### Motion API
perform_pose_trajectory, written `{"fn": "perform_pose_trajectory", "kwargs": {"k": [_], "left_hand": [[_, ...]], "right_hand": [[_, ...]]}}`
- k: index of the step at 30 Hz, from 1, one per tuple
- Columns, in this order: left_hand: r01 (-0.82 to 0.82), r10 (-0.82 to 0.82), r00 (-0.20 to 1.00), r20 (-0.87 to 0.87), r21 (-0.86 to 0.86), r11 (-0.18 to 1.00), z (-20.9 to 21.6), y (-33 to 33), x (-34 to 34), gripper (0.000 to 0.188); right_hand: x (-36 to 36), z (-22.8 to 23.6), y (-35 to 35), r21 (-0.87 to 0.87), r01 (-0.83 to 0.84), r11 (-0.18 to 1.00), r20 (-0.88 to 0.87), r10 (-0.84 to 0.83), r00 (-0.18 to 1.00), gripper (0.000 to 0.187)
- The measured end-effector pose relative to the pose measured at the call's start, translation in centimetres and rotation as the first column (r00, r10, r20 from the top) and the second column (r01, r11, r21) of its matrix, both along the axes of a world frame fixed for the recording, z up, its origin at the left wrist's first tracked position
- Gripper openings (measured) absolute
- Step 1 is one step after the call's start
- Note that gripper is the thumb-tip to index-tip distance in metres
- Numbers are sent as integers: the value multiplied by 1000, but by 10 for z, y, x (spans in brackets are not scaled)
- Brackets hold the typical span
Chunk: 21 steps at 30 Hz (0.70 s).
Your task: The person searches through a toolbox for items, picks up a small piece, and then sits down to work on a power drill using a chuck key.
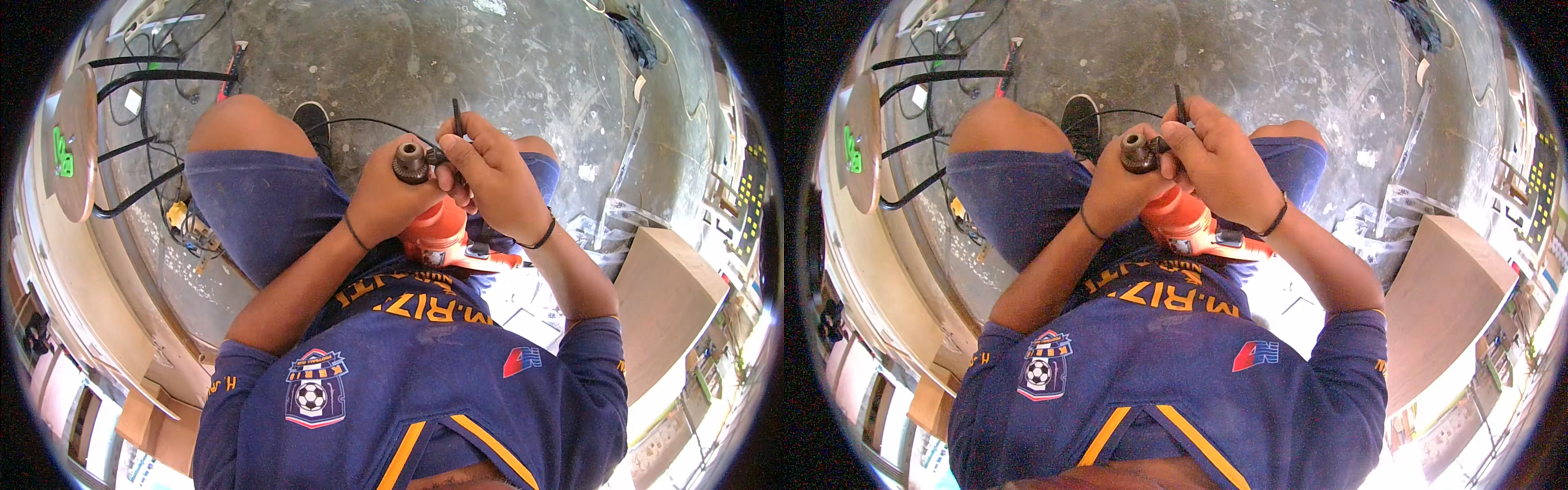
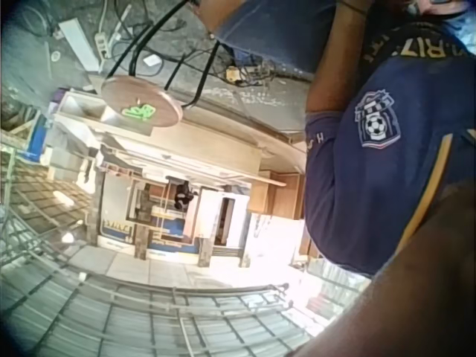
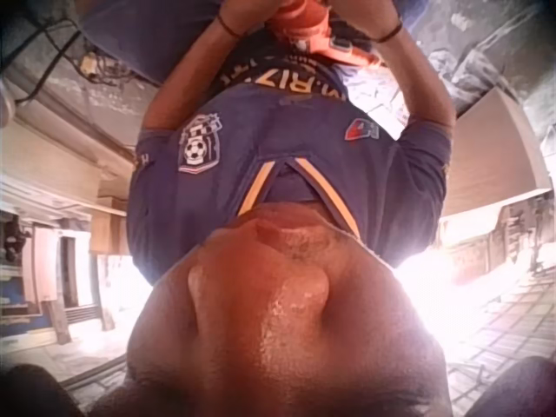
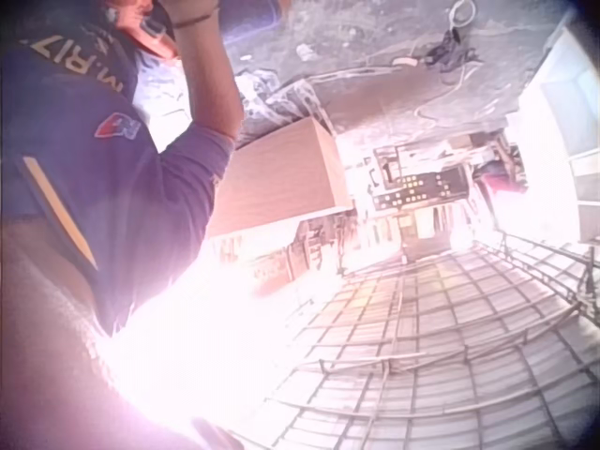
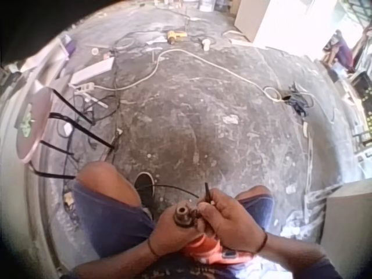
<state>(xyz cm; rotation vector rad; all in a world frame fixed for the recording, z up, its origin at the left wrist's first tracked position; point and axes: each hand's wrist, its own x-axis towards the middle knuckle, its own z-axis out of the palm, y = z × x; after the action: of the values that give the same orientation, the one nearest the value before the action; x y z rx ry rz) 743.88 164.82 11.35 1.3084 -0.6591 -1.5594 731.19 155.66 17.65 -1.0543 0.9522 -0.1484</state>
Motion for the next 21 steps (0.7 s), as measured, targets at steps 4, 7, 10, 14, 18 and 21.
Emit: {"fn": "perform_pose_trajectory", "kwargs": {"k": [4, 7, 10, 14, 18, 21], "left_hand": [[21, -20, 998, 61, -13, 1000, 8, -1, 0, 23], [-11, 11, 1000, 29, -18, 1000, 7, 1, 0, 21], [-33, 36, 996, 78, -30, 999, 2, 2, -2, 18], [32, -29, 957, 287, -4, 999, 7, 0, 0, 19], [-9, 16, 961, 276, -27, 1000, 6, -1, -6, 18], [-90, 99, 987, 123, -82, 993, 1, 0, -10, 18]], "right_hand": [[0, -3, -1, 119, 22, 993, 6, -23, 1000, 18], [3, 1, -2, 200, 39, 979, -36, -32, 999, 18], [2, 2, -6, 281, 47, 958, -39, -37, 999, 18], [4, 2, -9, 343, 81, 936, -32, -74, 997, 19], [0, 0, -9, 138, 3, 990, -45, 3, 999, 23], [-2, 3, -13, -84, -112, 990, -116, 101, 988, 29]]}}
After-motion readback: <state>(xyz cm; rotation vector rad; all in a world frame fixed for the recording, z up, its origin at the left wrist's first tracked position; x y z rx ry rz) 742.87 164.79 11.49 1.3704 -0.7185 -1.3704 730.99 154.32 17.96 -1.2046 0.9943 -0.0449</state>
